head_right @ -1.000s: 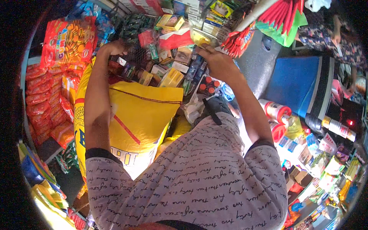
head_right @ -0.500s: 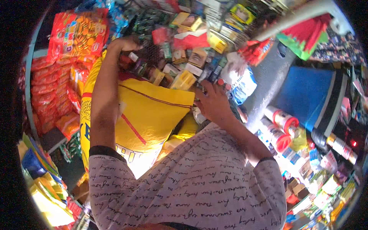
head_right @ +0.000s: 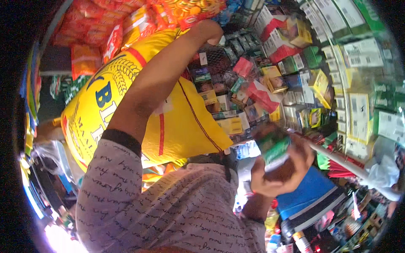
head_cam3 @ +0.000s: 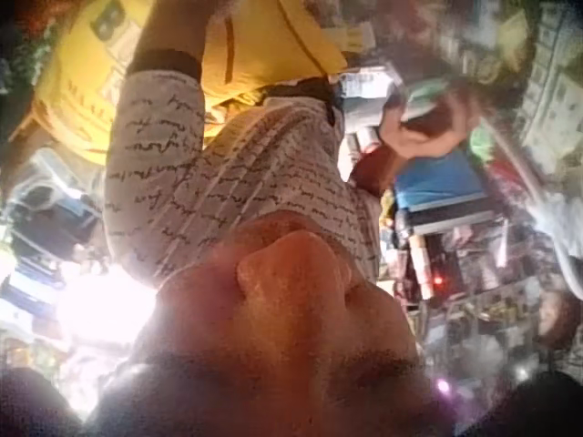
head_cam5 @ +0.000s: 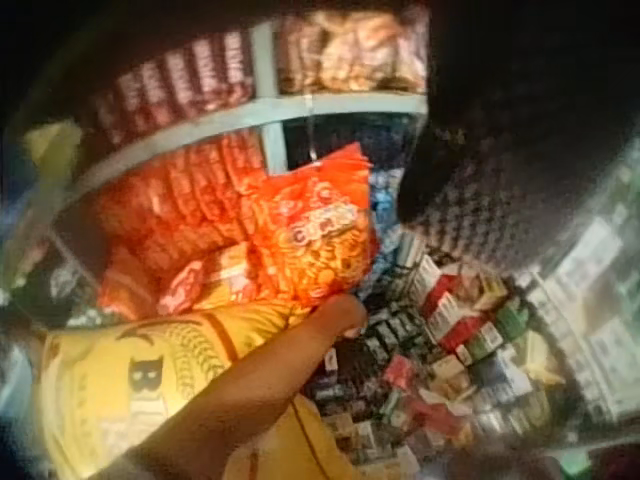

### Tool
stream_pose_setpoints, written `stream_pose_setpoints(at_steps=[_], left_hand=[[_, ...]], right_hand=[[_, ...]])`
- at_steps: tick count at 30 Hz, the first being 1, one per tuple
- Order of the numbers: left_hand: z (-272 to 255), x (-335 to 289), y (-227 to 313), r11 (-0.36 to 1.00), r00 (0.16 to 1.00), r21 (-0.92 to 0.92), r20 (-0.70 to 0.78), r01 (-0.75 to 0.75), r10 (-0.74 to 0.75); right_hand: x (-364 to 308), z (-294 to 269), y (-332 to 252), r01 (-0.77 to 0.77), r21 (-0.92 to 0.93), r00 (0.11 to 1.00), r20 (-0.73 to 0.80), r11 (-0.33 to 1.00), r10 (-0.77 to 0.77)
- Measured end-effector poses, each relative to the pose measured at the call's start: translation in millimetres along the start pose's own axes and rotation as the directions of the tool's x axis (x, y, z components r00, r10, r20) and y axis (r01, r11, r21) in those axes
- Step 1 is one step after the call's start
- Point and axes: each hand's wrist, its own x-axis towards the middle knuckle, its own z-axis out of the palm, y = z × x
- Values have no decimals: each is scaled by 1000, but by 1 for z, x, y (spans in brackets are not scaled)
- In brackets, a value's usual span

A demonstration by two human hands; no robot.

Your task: The person sorts and arranges various packaged food items, including boxes, cans, and snack packets, on a shelf and around a large yellow sack.

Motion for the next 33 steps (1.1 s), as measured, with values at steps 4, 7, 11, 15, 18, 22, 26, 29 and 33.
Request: stream_pose_setpoints(at_steps=[4,7,11,15,18,22,26,29,33], left_hand=[[9,-2,-13,998,978,-62,-208,-32,19],[18,9,-17,970,938,-212,-296,121,-182],[21,24,-15,967,934,-215,-297,139,-200],[30,24,-22,976,926,-193,-343,97,-160],[29,19,-29,978,915,-191,-373,84,-152],[13,12,-24,968,947,-227,-276,105,-167],[-3,11,-21,998,991,-36,-128,45,-49],[-8,0,-17,998,998,-31,-35,45,-46],[4,6,-18,997,998,-54,-10,59,-60]], right_hand=[[87,97,46,64,208,925,356,976,-136],[123,166,81,0,316,828,533,949,-177],[123,221,135,79,156,825,544,985,-152],[108,255,131,91,65,931,349,994,-108],[102,259,124,100,38,954,280,994,-106],[93,260,137,33,-45,962,273,998,-19],[80,274,153,189,-264,928,362,946,-84],[76,264,131,164,-338,924,382,927,-25],[82,172,116,-127,-124,817,549,984,175]])
